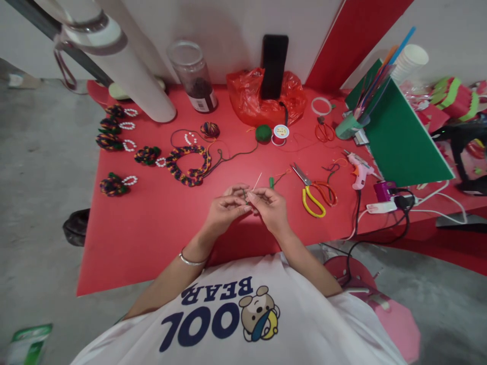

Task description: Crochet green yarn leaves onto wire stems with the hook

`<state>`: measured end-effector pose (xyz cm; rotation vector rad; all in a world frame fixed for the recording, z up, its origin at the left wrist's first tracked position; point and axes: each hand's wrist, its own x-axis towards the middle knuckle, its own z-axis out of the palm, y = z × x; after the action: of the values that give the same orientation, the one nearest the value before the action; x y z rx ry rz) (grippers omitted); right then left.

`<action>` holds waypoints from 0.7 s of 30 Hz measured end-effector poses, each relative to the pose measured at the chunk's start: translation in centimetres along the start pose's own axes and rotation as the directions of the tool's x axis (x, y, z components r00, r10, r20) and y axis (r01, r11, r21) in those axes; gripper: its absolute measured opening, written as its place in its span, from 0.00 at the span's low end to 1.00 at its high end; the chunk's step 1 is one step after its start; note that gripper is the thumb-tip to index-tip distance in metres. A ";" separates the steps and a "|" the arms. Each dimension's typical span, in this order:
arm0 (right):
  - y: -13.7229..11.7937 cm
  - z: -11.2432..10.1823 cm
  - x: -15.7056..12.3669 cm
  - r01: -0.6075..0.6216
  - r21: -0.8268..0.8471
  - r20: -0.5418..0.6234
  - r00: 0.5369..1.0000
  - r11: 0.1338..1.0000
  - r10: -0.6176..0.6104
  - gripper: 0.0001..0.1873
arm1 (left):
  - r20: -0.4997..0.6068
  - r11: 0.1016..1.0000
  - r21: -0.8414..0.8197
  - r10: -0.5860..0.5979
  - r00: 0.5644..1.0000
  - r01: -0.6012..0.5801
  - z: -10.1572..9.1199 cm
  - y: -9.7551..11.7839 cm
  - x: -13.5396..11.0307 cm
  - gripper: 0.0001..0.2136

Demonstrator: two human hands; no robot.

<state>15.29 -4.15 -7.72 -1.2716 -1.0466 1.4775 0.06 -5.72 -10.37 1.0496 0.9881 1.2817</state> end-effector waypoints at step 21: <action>0.9 -0.7 -0.5 0.263 -0.419 0.064 0.963 0.869 -0.261 0.10 | -0.099 0.943 0.307 0.168 0.981 -0.131 0.7 -0.5 0.1 0.04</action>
<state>15.93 -4.81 -8.57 -1.3529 -1.5399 1.0766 0.89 -5.68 -10.72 1.3109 1.2451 1.3610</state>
